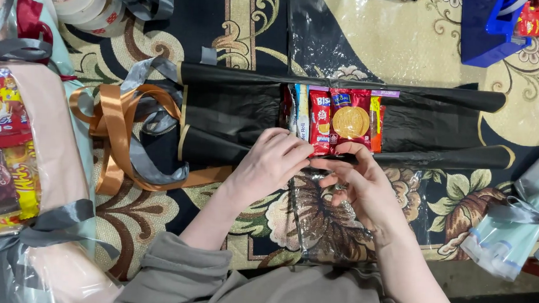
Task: Wrapping snacks in black paper and clear plastic to create a gift bouquet
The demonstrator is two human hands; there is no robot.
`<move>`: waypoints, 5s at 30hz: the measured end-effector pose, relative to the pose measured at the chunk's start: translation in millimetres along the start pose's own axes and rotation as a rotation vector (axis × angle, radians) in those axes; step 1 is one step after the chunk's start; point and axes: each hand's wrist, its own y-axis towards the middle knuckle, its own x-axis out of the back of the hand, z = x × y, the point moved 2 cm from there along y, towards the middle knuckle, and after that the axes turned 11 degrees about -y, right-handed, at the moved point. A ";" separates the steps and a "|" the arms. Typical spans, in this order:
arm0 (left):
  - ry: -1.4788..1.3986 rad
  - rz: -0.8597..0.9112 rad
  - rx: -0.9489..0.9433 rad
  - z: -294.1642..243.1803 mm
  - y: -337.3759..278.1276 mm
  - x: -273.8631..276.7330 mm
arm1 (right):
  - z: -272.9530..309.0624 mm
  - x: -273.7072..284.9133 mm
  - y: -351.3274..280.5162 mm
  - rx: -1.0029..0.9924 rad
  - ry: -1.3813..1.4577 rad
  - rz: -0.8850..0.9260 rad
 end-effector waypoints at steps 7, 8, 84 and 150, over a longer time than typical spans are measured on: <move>0.003 0.000 -0.006 0.7 0.0 1.0 | -8.8 2.0 0.6 -0.012 0.046 -0.019; 0.013 -0.003 -0.009 1.6 -0.8 -0.1 | -9.7 1.3 0.3 -0.007 0.036 -0.028; -0.155 -0.060 1.043 -10.8 61.0 16.9 | 46.8 116.6 54.7 0.113 -1.074 -0.363; -0.084 -0.050 0.980 -1.5 53.3 7.7 | 33.1 109.1 77.0 0.086 -1.168 -0.243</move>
